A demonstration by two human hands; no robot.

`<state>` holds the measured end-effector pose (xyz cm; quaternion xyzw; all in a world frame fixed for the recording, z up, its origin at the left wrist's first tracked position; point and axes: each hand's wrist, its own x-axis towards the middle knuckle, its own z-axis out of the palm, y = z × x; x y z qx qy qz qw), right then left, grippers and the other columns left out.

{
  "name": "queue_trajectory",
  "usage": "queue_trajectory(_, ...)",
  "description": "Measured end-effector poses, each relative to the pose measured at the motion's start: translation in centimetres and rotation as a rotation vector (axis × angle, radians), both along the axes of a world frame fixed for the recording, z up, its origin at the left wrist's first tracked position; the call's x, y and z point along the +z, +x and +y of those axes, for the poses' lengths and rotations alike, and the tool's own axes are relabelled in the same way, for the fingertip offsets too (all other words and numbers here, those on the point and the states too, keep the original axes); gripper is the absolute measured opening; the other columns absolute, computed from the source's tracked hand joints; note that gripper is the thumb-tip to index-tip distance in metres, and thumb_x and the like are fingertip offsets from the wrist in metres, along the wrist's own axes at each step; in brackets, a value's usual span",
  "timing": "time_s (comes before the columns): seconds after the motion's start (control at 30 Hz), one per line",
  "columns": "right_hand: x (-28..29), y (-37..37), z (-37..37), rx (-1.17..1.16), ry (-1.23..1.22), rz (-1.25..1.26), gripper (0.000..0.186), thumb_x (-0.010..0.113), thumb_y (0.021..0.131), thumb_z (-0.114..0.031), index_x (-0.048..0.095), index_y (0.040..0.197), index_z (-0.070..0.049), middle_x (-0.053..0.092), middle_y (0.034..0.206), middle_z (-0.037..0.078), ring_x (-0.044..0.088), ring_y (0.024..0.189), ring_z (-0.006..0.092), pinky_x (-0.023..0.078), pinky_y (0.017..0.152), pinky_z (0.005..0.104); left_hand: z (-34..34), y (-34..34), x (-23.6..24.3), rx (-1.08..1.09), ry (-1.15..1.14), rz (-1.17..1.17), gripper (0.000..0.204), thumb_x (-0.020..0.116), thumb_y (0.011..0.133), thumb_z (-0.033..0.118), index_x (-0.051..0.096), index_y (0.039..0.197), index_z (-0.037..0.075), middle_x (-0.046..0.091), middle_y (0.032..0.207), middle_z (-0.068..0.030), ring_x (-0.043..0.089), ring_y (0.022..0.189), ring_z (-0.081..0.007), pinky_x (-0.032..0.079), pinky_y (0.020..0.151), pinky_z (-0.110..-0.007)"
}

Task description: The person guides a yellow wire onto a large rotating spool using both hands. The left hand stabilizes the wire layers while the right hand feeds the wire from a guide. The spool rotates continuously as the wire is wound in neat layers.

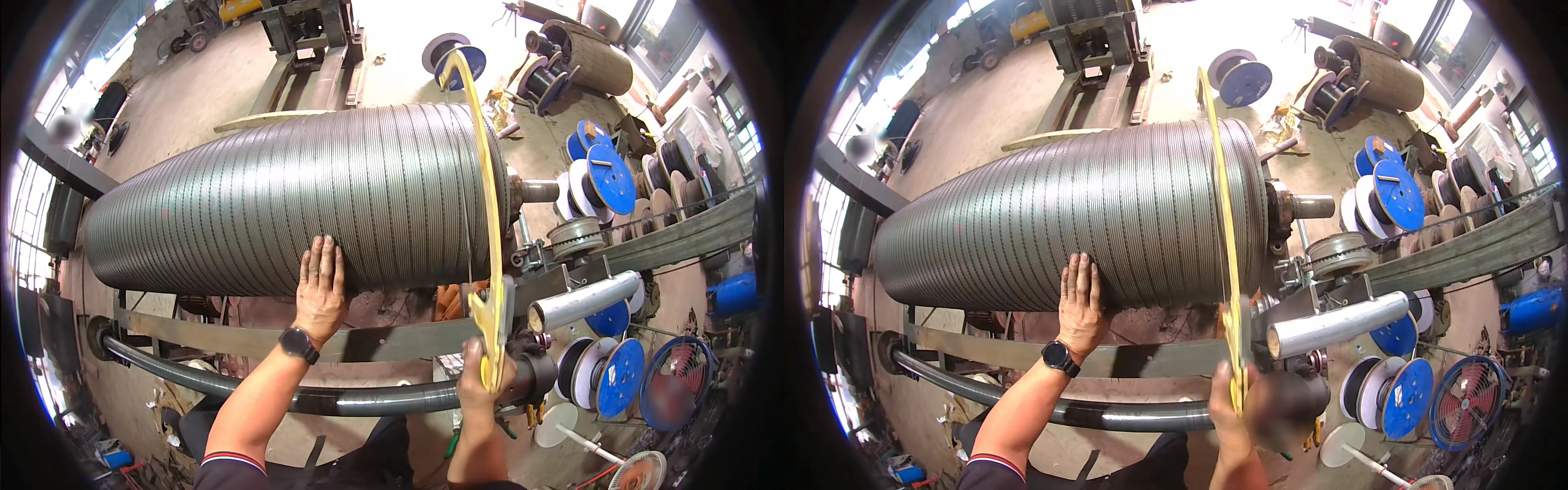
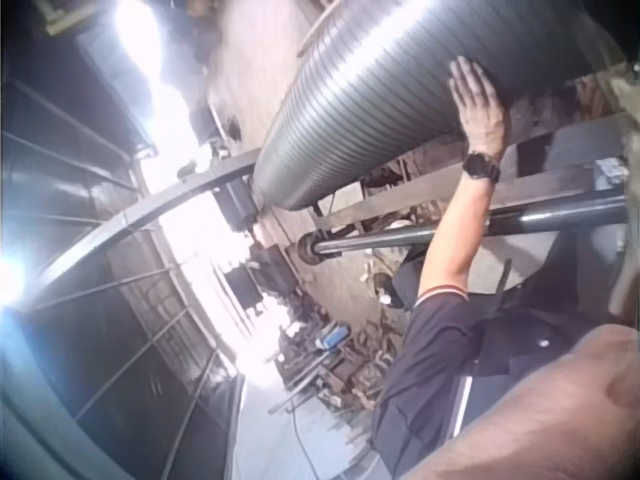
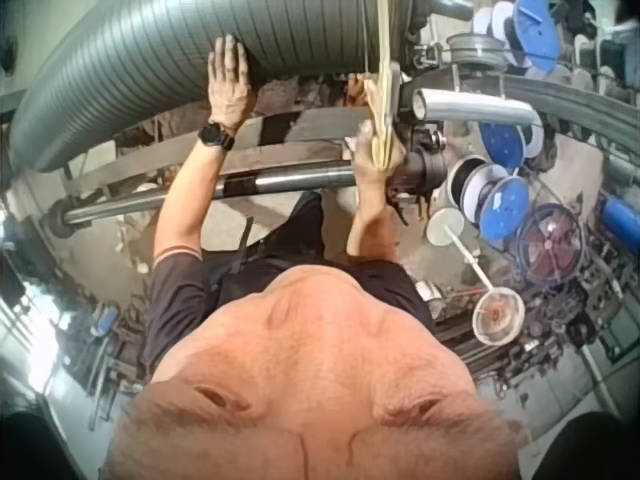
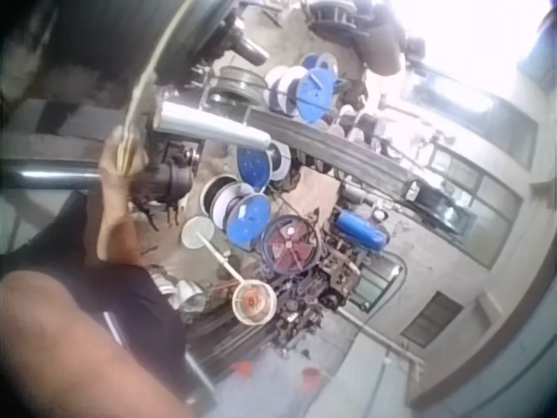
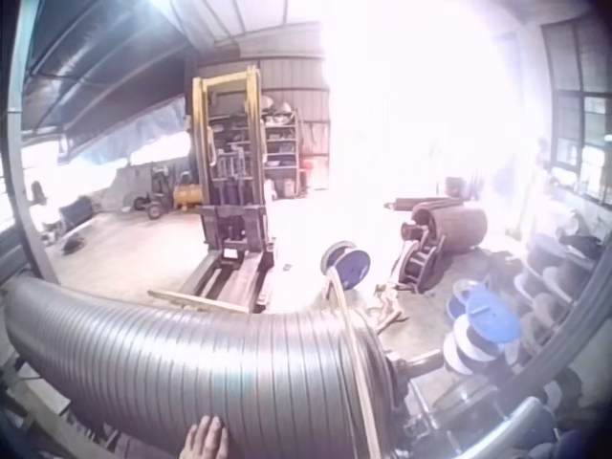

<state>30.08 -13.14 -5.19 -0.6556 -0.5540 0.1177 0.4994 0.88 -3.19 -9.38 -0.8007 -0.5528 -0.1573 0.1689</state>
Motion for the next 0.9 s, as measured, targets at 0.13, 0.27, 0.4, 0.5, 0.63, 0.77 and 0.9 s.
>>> queue_trajectory(0.13, 3.2, -1.1, 2.2, 0.063, -0.073, 0.238, 0.017, 0.068, 0.097, -0.008, 0.067, 0.085, 0.003, 0.067, 0.069, 0.006, 0.063, 0.061, 0.0136, 0.049, 0.058, 0.0300, -0.2, 0.0, -0.5, 0.005, -0.004, -0.002, 0.116, 0.091, 0.070, 0.025, 0.026, 0.160, -0.008, 0.023, 0.170, -0.0299, 0.020, 0.159, -0.0486, 0.019, 0.131, -0.058)
queue_trajectory(0.27, 3.4, -1.7, 6.9, 0.151, 0.128, 0.171, 0.018, 0.070, 0.096, -0.011, 0.064, 0.085, 0.002, 0.064, 0.066, 0.006, 0.062, 0.060, 0.0180, 0.047, 0.057, 0.0349, -0.2, -0.3, -0.4, 0.002, -0.011, 0.001, 0.114, 0.090, 0.070, 0.024, 0.027, 0.160, -0.008, 0.023, 0.171, -0.0289, 0.021, 0.160, -0.0478, 0.019, 0.131, -0.058)
queue_trajectory(0.4, 0.2, -0.6, 0.3, 0.002, -0.014, 0.129, 0.021, 0.069, 0.097, -0.012, 0.065, 0.082, 0.002, 0.064, 0.066, 0.007, 0.061, 0.058, 0.0193, 0.047, 0.056, 0.0360, 0.0, -0.1, -0.4, -0.002, 0.010, 0.008, 0.111, 0.088, 0.073, 0.020, 0.027, 0.160, -0.008, 0.022, 0.171, -0.0296, 0.020, 0.160, -0.0480, 0.018, 0.131, -0.058)
queue_trajectory(0.5, 2.7, -1.0, 0.5, 0.048, -0.057, 0.163, 0.022, 0.068, 0.097, -0.011, 0.065, 0.081, 0.003, 0.064, 0.066, 0.007, 0.061, 0.056, 0.0186, 0.047, 0.056, 0.0351, -0.2, -0.2, -0.6, 0.005, -0.022, 0.002, 0.109, 0.087, 0.073, 0.019, 0.027, 0.160, -0.009, 0.022, 0.171, -0.0301, 0.020, 0.160, -0.0482, 0.018, 0.131, -0.058)
queue_trajectory(0.63, 3.2, -1.0, 6.1, 0.113, 0.000, 0.187, 0.022, 0.067, 0.098, -0.012, 0.065, 0.081, 0.003, 0.064, 0.066, 0.006, 0.061, 0.058, 0.0168, 0.047, 0.056, 0.0345, -0.1, -0.1, -0.2, -0.003, -0.017, 0.012, 0.108, 0.087, 0.073, 0.018, 0.028, 0.160, -0.009, 0.022, 0.171, -0.0299, 0.020, 0.160, -0.0479, 0.019, 0.131, -0.058)
queue_trajectory(0.77, 2.7, -0.7, 1.7, 0.055, -0.191, 0.256, 0.022, 0.067, 0.099, -0.012, 0.066, 0.081, 0.002, 0.066, 0.068, 0.005, 0.061, 0.061, 0.0149, 0.049, 0.058, 0.0334, -0.3, -0.5, -0.5, 0.014, -0.009, 0.003, 0.107, 0.085, 0.074, 0.015, 0.028, 0.160, -0.008, 0.023, 0.171, -0.0289, 0.021, 0.160, -0.0472, 0.019, 0.131, -0.058)
queue_trajectory(0.9, 1.5, -0.7, 1.4, 0.031, -0.009, 0.286, 0.019, 0.067, 0.099, -0.010, 0.067, 0.083, 0.001, 0.066, 0.069, 0.005, 0.062, 0.062, 0.0145, 0.050, 0.060, 0.0321, -0.1, 0.2, -0.3, -0.050, -0.005, -0.136, 0.083, 0.062, 0.081, -0.001, 0.034, 0.159, -0.009, 0.024, 0.172, -0.0275, 0.021, 0.161, -0.0434, 0.016, 0.133, -0.055)
